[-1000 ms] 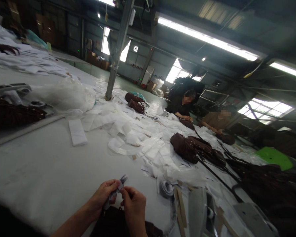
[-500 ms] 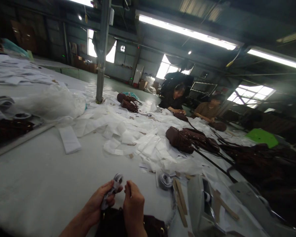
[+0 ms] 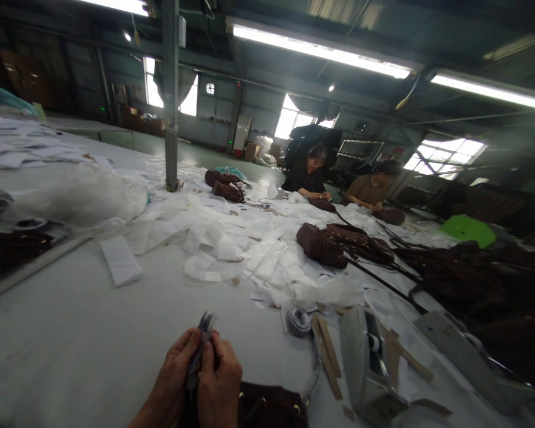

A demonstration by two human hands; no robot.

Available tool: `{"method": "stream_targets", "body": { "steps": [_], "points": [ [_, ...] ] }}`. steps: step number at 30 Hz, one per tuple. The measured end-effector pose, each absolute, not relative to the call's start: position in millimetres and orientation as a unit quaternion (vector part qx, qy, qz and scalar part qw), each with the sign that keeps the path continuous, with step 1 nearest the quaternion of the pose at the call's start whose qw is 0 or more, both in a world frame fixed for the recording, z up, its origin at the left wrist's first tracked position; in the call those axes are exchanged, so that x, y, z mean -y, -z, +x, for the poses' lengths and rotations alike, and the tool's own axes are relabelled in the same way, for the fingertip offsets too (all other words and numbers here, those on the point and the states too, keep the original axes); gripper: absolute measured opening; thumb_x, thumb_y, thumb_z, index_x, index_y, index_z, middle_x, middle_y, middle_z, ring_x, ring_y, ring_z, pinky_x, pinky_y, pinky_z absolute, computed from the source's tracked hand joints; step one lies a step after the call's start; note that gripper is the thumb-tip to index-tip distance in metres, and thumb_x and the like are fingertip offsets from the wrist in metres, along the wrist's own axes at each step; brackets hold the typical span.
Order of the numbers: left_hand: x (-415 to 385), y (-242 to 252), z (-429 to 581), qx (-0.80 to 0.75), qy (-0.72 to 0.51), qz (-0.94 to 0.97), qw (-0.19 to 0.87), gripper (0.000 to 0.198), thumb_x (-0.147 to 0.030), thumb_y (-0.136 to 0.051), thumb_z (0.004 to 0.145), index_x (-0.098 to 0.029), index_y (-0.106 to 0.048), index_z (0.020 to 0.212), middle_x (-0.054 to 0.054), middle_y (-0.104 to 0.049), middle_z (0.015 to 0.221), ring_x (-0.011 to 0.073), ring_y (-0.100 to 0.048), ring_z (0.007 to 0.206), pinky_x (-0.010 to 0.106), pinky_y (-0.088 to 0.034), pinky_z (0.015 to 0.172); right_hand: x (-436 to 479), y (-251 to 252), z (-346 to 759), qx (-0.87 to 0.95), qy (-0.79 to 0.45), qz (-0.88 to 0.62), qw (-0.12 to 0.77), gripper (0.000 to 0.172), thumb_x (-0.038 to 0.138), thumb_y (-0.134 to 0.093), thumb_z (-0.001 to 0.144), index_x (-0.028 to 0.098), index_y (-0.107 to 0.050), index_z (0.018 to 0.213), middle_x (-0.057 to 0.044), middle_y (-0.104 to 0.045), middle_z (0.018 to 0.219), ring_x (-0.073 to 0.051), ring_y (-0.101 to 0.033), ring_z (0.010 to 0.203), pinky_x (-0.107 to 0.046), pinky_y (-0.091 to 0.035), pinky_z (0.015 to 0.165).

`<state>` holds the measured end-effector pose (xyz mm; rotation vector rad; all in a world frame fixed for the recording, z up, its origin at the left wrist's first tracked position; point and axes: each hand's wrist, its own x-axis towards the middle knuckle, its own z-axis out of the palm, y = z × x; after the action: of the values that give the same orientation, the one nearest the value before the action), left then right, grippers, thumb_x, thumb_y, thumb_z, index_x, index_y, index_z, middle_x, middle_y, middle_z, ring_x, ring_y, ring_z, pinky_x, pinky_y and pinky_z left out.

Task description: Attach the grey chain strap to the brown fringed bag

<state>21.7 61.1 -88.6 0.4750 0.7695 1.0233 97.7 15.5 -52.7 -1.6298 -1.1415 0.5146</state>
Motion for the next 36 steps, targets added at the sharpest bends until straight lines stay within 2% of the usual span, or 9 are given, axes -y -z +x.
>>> {"method": "stream_targets", "body": {
  "steps": [6, 13, 17, 20, 22, 27, 32, 34, 36],
  "points": [
    [-52, 78, 21, -0.365, -0.484, 0.266, 0.75, 0.033, -0.045, -0.08, 0.063, -0.017, -0.067, 0.074, 0.0, -0.071, 0.071, 0.0144, -0.064, 0.063, 0.021, -0.052, 0.057, -13, 56, 96, 0.467, -0.229, -0.634, 0.572, 0.023, 0.029, -0.048, 0.09, 0.021, -0.069, 0.095, -0.005, -0.068, 0.085, -0.017, -0.065, 0.079, -0.027, -0.051, 0.073],
    [-47, 80, 22, -0.367, -0.516, 0.279, 0.722, 0.034, -0.042, -0.077, 0.07, -0.021, -0.071, 0.097, 0.002, -0.074, 0.088, 0.0191, -0.067, 0.086, 0.022, -0.055, 0.071, -10, 63, 98, 0.477, -0.23, -0.614, 0.586, 0.021, 0.03, -0.05, 0.09, 0.021, -0.069, 0.095, -0.005, -0.069, 0.084, -0.017, -0.065, 0.082, -0.027, -0.051, 0.077],
    [-48, 75, 20, -0.368, -0.496, 0.29, 0.731, 0.037, -0.041, -0.08, 0.066, -0.02, -0.074, 0.095, 0.004, -0.075, 0.091, 0.0217, -0.067, 0.088, 0.023, -0.055, 0.072, -7, 63, 99, 0.496, -0.221, -0.597, 0.59, 0.023, 0.028, -0.049, 0.09, 0.02, -0.068, 0.098, -0.007, -0.069, 0.089, -0.018, -0.065, 0.085, -0.027, -0.05, 0.079],
    [-49, 72, 16, -0.352, -0.476, 0.299, 0.748, 0.036, -0.041, -0.079, 0.067, -0.02, -0.074, 0.096, 0.005, -0.075, 0.093, 0.0227, -0.067, 0.088, 0.024, -0.055, 0.073, -4, 55, 101, 0.495, -0.28, -0.58, 0.584, 0.025, 0.029, -0.048, 0.09, 0.021, -0.067, 0.103, -0.005, -0.07, 0.093, -0.018, -0.065, 0.085, -0.025, -0.05, 0.078],
    [-50, 74, 14, -0.347, -0.46, 0.318, 0.753, 0.037, -0.04, -0.077, 0.069, -0.02, -0.074, 0.1, 0.006, -0.075, 0.095, 0.0223, -0.067, 0.088, 0.025, -0.054, 0.075, -2, 49, 104, 0.489, -0.333, -0.575, 0.566, 0.027, 0.032, -0.049, 0.09, 0.022, -0.065, 0.109, -0.002, -0.069, 0.086, -0.015, -0.063, 0.077, -0.022, -0.049, 0.07],
    [-53, 87, 14, -0.351, -0.426, 0.348, 0.758, 0.046, -0.039, -0.075, 0.073, -0.023, -0.067, 0.115, 0.007, -0.072, 0.103, 0.0203, -0.065, 0.086, 0.025, -0.052, 0.075, 3, 51, 106, 0.459, -0.405, -0.573, 0.545, 0.039, 0.033, -0.056, 0.085, 0.021, -0.056, 0.122, 0.007, -0.051, 0.06, -0.008, -0.043, 0.05, -0.017, -0.038, 0.046],
    [-56, 80, 17, -0.346, -0.379, 0.386, 0.766, 0.071, -0.04, -0.072, 0.076, -0.024, -0.042, 0.139, 0.006, -0.068, 0.096, 0.0181, -0.065, 0.073, 0.026, -0.051, 0.065, -4, 57, 109, 0.423, -0.481, -0.557, 0.529, 0.044, 0.044, -0.062, 0.079, 0.016, -0.057, 0.113, 0.003, -0.058, 0.061, -0.01, -0.049, 0.045, -0.019, -0.039, 0.04],
    [-60, 74, 18, -0.356, -0.367, 0.397, 0.762, 0.07, -0.039, -0.071, 0.077, -0.023, -0.042, 0.138, 0.006, -0.068, 0.093, 0.0159, -0.064, 0.068, 0.024, -0.05, 0.062, -6, 52, 116, 0.415, -0.545, -0.534, 0.495, 0.053, 0.051, -0.061, 0.078, 0.016, -0.053, 0.117, 0.003, -0.06, 0.059, -0.01, -0.05, 0.039, -0.019, -0.039, 0.037],
    [-67, 70, 18, -0.36, -0.364, 0.398, 0.761, 0.056, -0.04, -0.069, 0.079, -0.019, -0.052, 0.128, 0.007, -0.069, 0.092, 0.0098, -0.058, 0.055, 0.019, -0.044, 0.05, -5, 42, 129, 0.413, -0.6, -0.499, 0.47, 0.067, 0.054, -0.061, 0.079, 0.018, -0.039, 0.131, 0.003, -0.062, 0.06, -0.011, -0.051, 0.037, -0.02, -0.039, 0.036]
  ]
}}
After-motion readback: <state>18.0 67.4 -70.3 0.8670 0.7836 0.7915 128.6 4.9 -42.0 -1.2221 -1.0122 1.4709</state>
